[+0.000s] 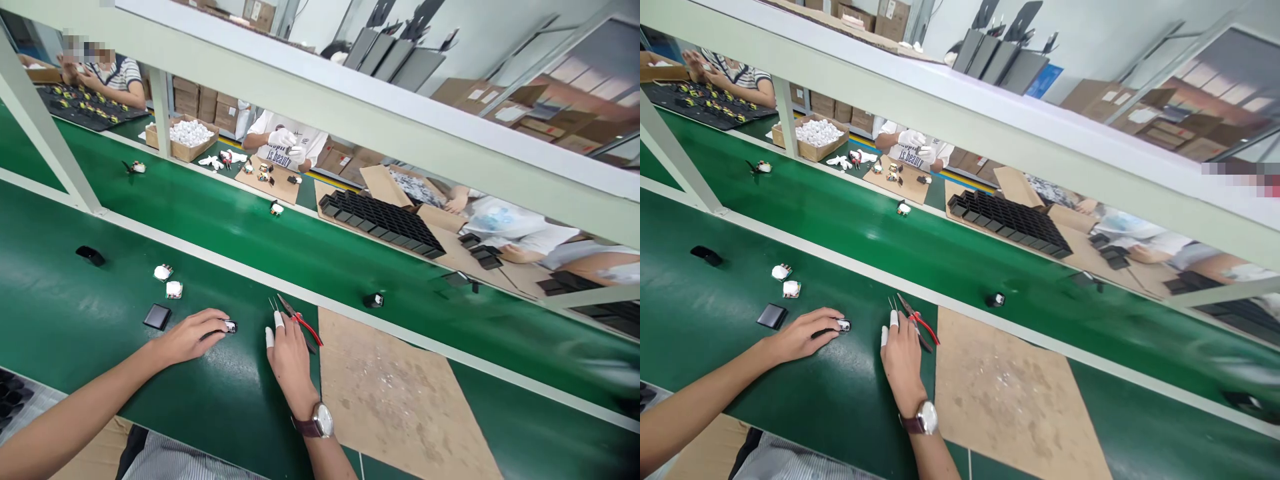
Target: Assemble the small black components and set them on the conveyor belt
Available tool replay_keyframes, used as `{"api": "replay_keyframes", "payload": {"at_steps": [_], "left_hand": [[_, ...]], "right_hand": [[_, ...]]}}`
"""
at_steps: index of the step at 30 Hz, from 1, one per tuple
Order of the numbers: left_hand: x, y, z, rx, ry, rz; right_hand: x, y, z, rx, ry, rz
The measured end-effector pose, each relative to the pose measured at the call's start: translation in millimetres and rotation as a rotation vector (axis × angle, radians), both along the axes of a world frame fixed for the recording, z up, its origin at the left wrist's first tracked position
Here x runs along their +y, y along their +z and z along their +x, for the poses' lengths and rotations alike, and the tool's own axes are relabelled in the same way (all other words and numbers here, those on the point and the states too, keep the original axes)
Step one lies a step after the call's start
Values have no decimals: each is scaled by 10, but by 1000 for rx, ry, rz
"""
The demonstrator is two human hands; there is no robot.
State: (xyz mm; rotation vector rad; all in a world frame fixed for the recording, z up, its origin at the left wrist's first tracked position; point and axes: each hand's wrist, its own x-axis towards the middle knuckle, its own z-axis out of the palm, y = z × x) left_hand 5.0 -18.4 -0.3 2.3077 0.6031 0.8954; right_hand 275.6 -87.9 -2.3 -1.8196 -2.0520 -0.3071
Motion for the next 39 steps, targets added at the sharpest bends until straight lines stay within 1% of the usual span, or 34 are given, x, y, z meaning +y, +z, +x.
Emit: {"api": "replay_keyframes", "payload": {"at_steps": [2,4,6,8,9,11,13,16,20,27,29,32,34,36,37,39], "left_hand": [[-2,-9,14,-21,2,14],[-8,-16,27,-36,15,32],[-15,-17,36,-35,35,44],[-19,-16,41,-30,42,42],[-20,-16,41,-29,40,36],[-18,-19,40,-28,31,20],[-16,-27,36,-25,27,4],[-12,-46,28,-25,27,-17],[-11,-60,20,-31,25,-15],[-21,-63,14,-21,29,-48],[-26,-69,8,-20,31,-82],[-24,-63,-2,-1,66,-139],[-15,-44,-6,18,59,-117],[-6,-17,-6,35,30,-47],[-3,-4,-5,46,19,-14],[-2,13,-3,65,22,19]], "right_hand": [[45,-58,40,-6,-6,-13],[68,-38,22,64,49,-31],[51,60,-44,191,154,-53],[1,198,-134,276,252,-73],[-30,265,-178,276,284,-81],[-81,367,-253,206,318,-97],[-105,416,-300,112,322,-113],[-91,421,-331,2,308,-119],[-48,420,-360,-65,312,-119],[44,455,-432,-59,377,-146],[59,485,-436,-60,395,-150],[51,568,-446,-90,410,-174],[40,623,-455,-109,421,-197],[36,639,-443,-102,428,-214],[39,624,-420,-80,426,-214],[49,536,-327,15,399,-197]]}}
